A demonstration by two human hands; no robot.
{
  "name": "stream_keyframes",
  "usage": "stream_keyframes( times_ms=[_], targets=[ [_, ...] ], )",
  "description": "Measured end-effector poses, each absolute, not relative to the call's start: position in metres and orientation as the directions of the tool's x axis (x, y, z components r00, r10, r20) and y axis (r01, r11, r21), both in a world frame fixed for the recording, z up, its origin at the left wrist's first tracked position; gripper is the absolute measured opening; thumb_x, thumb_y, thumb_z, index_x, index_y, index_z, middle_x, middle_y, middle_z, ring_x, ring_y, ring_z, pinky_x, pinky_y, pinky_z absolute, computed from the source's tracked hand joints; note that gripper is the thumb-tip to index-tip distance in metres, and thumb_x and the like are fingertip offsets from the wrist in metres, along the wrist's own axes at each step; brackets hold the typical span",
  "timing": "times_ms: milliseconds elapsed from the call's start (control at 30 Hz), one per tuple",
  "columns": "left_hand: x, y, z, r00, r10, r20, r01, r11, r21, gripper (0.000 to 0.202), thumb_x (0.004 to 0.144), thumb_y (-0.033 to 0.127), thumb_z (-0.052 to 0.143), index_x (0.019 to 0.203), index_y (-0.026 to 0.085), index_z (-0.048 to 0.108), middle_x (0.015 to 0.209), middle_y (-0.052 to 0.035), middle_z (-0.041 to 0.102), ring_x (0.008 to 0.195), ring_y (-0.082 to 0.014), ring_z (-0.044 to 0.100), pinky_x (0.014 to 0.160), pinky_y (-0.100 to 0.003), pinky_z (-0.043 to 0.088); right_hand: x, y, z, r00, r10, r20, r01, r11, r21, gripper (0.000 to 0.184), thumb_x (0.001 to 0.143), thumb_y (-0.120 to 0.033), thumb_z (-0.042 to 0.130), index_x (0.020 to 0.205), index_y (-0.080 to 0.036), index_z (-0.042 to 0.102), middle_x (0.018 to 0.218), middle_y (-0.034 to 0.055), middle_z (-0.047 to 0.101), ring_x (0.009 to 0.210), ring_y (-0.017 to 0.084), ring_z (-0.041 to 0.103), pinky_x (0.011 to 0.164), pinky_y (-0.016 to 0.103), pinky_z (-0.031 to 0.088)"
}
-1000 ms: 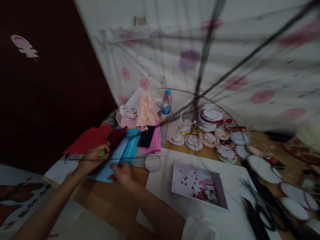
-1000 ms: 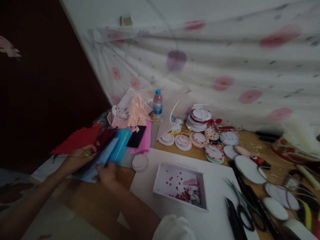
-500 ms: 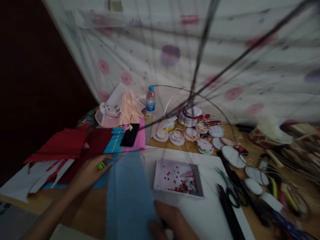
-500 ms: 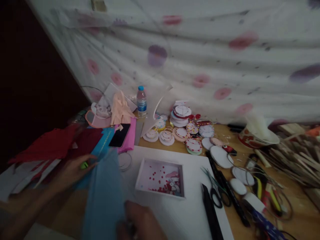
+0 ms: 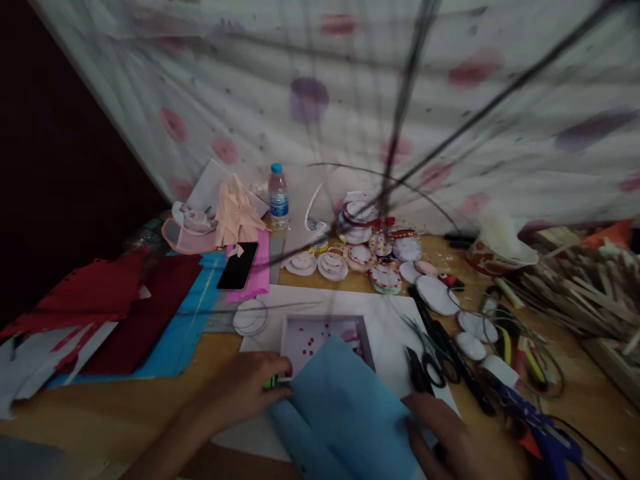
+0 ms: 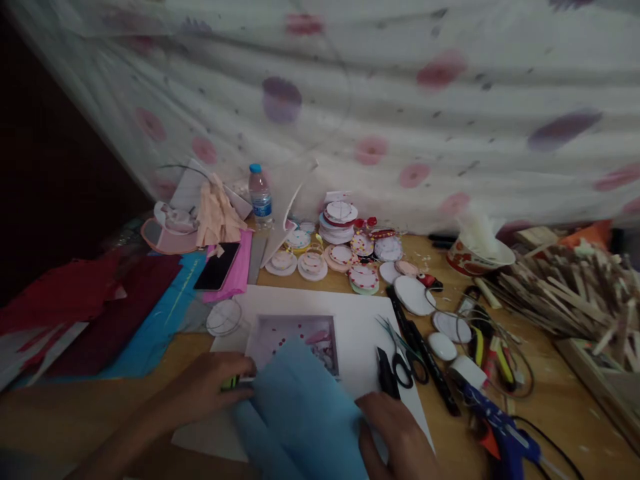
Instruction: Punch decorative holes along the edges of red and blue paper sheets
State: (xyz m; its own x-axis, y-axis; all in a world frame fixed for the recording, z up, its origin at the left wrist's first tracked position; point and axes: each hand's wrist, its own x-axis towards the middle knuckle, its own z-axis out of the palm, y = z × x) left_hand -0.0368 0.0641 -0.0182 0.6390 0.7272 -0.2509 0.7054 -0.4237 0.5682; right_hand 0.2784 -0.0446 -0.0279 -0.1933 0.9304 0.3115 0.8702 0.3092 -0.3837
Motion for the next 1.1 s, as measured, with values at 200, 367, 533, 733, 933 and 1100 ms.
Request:
stream_keyframes(
  times_ms=[200,367,533,733,933,1100],
  targets=[
    [-0.047,0.041,-0.024,0.495,0.813,-0.306,0.703,-0.167,0.691,0.056,0.072,0.025,0.073,0.124,0.033,0.053,0.094,0.0023,0.067,0.084,-0.0189,0.061,0.074,-0.025,0.041,0.274,-0.024,-0.024,-0.103,0.957,0.270,0.842,0.229,-0.488,0.016,0.081,-0.024,0.050,0.084,-0.023,0.066,0.080,0.0048,0.073,0.071,0.022,0.070,0.061,0.028,0.056],
    [-0.051,0.024,-0.023,0.324,0.881,-0.345,0.541,0.126,0.831,0.054,0.072,0.027,0.070,0.123,0.028,0.051,0.072,0.0062,0.052,0.068,-0.0145,0.054,0.064,-0.022,0.041,0.282,-0.026,-0.029,0.178,0.950,0.256,0.728,0.048,-0.683,0.019,0.078,-0.033,0.055,0.086,-0.023,0.069,0.080,0.0030,0.074,0.069,0.023,0.070,0.058,0.025,0.055],
    [-0.056,0.020,-0.010,0.435,0.783,-0.445,0.534,0.174,0.828,0.030,0.073,0.026,0.064,0.103,0.026,0.064,0.087,0.0021,0.062,0.083,-0.0180,0.056,0.072,-0.024,0.043,0.278,-0.030,-0.029,0.336,0.919,0.208,0.614,-0.046,-0.788,0.019,0.075,-0.036,0.059,0.084,-0.023,0.069,0.079,0.0022,0.074,0.069,0.024,0.069,0.056,0.024,0.054],
    [-0.053,0.030,0.005,0.470,0.731,-0.495,0.677,0.062,0.734,0.014,0.077,0.028,0.056,0.082,0.019,0.066,0.081,0.0002,0.062,0.077,-0.0182,0.055,0.068,-0.026,0.042,0.282,-0.034,-0.032,0.432,0.883,0.181,0.556,-0.103,-0.825,0.017,0.076,-0.035,0.058,0.086,-0.025,0.068,0.081,0.0015,0.073,0.072,0.023,0.069,0.059,0.023,0.053],
    [-0.054,0.050,0.010,0.445,0.863,-0.239,0.501,-0.019,0.865,0.023,0.084,0.030,0.052,0.065,0.018,0.056,0.066,0.0030,0.051,0.067,-0.0141,0.050,0.061,-0.022,0.036,0.284,-0.037,-0.025,0.487,0.865,0.120,0.510,-0.170,-0.843,0.021,0.071,-0.037,0.063,0.085,-0.022,0.070,0.083,0.0027,0.074,0.073,0.024,0.069,0.058,0.022,0.054],
    [-0.064,0.062,0.005,0.496,0.846,-0.197,0.259,0.072,0.963,0.022,0.072,0.030,0.063,0.055,0.018,0.056,0.057,0.0036,0.048,0.056,-0.0118,0.045,0.053,-0.021,0.033,0.284,-0.031,-0.029,0.407,0.912,0.046,0.508,-0.184,-0.841,0.023,0.075,-0.042,0.060,0.085,-0.023,0.069,0.081,0.0025,0.074,0.072,0.022,0.069,0.056,0.022,0.055]
  ],
)
